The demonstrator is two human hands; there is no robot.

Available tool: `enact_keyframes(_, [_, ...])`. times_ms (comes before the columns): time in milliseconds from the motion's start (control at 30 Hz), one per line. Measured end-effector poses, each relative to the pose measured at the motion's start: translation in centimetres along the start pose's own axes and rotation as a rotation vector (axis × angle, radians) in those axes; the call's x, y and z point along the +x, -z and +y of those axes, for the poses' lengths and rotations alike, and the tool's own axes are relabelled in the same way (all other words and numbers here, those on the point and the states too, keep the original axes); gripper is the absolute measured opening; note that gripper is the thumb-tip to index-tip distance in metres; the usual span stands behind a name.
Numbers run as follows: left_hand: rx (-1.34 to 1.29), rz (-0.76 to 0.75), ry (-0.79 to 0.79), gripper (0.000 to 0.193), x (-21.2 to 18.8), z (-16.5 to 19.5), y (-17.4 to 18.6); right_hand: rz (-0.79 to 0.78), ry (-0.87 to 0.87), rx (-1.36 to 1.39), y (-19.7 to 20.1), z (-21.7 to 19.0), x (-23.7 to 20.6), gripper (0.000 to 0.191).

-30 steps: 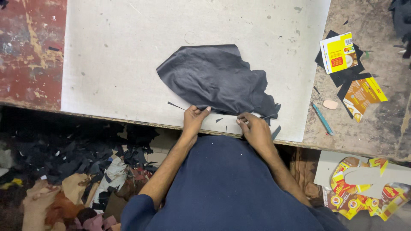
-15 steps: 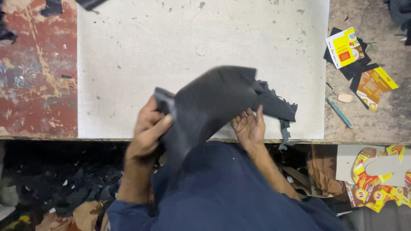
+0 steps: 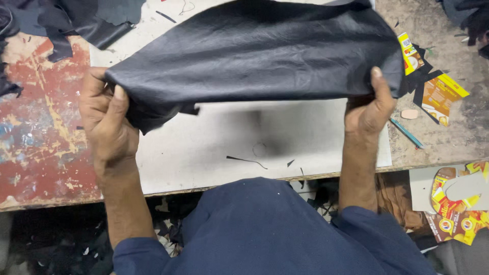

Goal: The person uses a box as a template to cut shapes from black fabric with a utility knife. They repeatedly position the box, cut around it, and remove the cut pieces, accumulating several fabric shapes on the table.

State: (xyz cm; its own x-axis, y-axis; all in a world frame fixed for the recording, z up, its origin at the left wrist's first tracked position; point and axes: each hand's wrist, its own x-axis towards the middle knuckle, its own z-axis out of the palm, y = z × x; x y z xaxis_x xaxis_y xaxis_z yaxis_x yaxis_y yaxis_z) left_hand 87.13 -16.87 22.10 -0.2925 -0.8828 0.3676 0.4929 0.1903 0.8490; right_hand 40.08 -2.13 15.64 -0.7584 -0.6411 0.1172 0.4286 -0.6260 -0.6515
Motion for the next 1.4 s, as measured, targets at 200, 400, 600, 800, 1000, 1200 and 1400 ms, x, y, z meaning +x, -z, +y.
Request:
enact_keyframes(200, [0.421,0.095,0.154,0.017,4.1,-4.4,4.7,0.038,0.202,-0.327,1.7,-0.9,0.1,0.085])
enact_keyframes(400, [1.424,0.062,0.409,0.023,3.3,-9.1,12.6,-0.009,-0.548,-1.527,5.3,4.0,-9.5,0.094])
enact_keyframes(600, [1.510,0.145,0.712,0.053,-0.5,-8.8,16.5,-0.168,0.062,-1.802,8.4,4.4,-12.0,0.033])
enact_keyframes(800, [1.233,0.032,0.784,0.031,-2.3,-6.6,17.9,-0.522,0.130,-1.949,10.0,6.1,-4.2,0.061])
enact_keyframes(1000, [0.501,0.253,0.444,0.022,-4.6,-6.7,17.4,-0.434,-0.031,-2.121,4.1,13.3,-2.3,0.098])
enact_keyframes(1200, [1.428,0.253,0.313,0.030,-5.4,-9.5,18.7,-1.604,0.083,-2.007,-6.9,23.7,-14.6,0.095])
enact_keyframes(1400, [1.862,0.431,0.045,0.048,-8.4,-13.7,19.9,-1.758,0.253,-1.707,-5.5,26.0,-16.5,0.092])
